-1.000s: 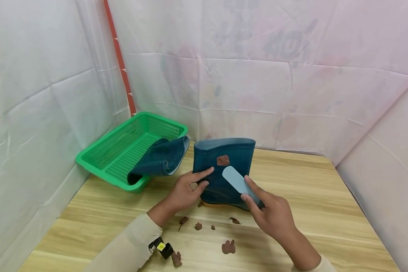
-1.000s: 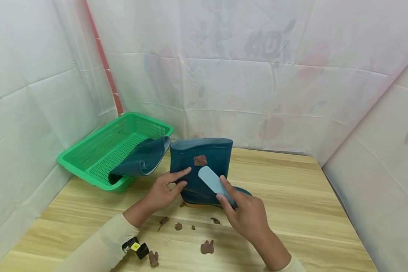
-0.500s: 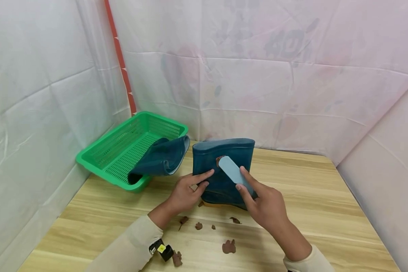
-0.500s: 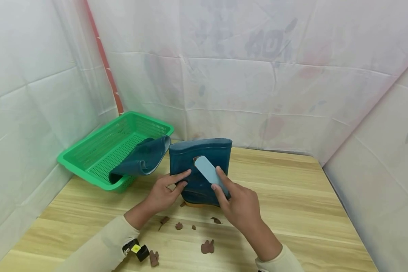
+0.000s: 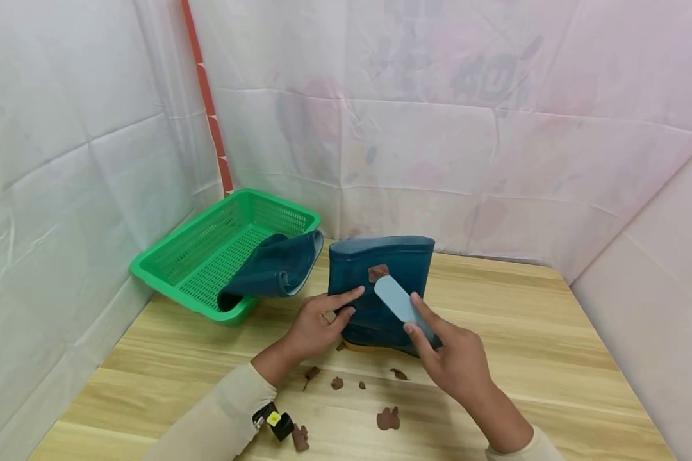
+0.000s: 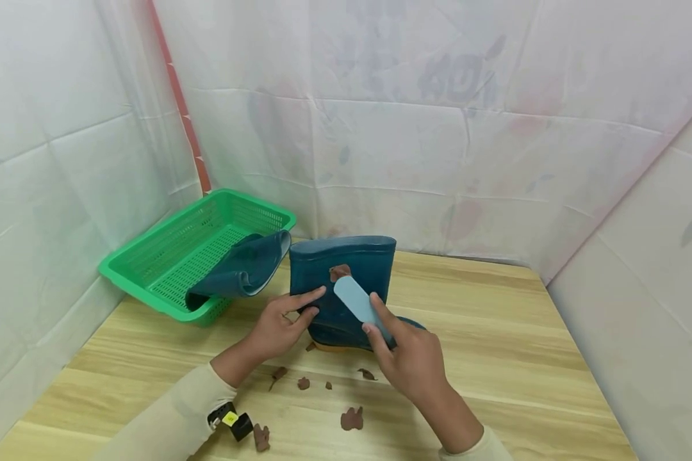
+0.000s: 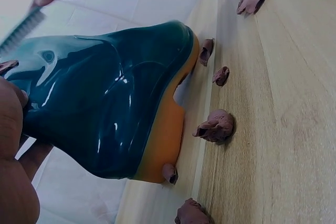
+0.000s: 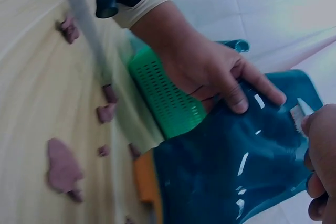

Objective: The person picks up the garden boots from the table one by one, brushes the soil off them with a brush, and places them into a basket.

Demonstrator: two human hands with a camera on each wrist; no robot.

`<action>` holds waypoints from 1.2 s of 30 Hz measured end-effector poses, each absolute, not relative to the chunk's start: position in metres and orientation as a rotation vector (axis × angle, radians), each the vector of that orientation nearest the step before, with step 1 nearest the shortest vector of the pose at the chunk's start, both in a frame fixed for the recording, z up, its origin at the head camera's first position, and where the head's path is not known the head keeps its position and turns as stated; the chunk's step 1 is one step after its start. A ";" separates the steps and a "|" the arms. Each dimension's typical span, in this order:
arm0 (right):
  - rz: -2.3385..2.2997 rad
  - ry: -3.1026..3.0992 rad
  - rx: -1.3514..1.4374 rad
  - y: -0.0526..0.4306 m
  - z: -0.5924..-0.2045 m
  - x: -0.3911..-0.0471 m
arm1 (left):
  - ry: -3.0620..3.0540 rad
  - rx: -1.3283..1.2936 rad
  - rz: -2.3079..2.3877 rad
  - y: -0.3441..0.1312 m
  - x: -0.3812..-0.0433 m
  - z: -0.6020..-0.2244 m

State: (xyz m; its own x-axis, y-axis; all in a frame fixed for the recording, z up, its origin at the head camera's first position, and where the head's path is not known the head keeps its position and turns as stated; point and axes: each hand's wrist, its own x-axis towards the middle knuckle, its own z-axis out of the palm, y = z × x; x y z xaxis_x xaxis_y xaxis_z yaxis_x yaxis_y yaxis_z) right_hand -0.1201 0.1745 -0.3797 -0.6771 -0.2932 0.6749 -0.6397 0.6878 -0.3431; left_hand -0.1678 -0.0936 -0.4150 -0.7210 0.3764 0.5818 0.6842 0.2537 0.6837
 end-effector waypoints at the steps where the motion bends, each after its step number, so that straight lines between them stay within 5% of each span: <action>1: 0.778 -2.271 0.723 0.174 -0.377 -0.122 | -2.229 -0.979 -1.460 -0.094 -0.168 -0.415; 36: 0.751 -2.345 0.620 0.158 -0.370 -0.128 | -2.280 -0.974 -1.454 -0.095 -0.164 -0.413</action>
State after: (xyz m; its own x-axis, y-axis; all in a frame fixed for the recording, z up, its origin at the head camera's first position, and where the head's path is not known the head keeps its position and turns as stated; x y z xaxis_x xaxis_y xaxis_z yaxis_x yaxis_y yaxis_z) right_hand -0.1283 0.1581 -0.3700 -0.7153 -0.2439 0.6549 -0.5791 0.7314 -0.3600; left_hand -0.1642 -0.0955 -0.4126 -0.7390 0.3945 0.5461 0.6615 0.2715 0.6990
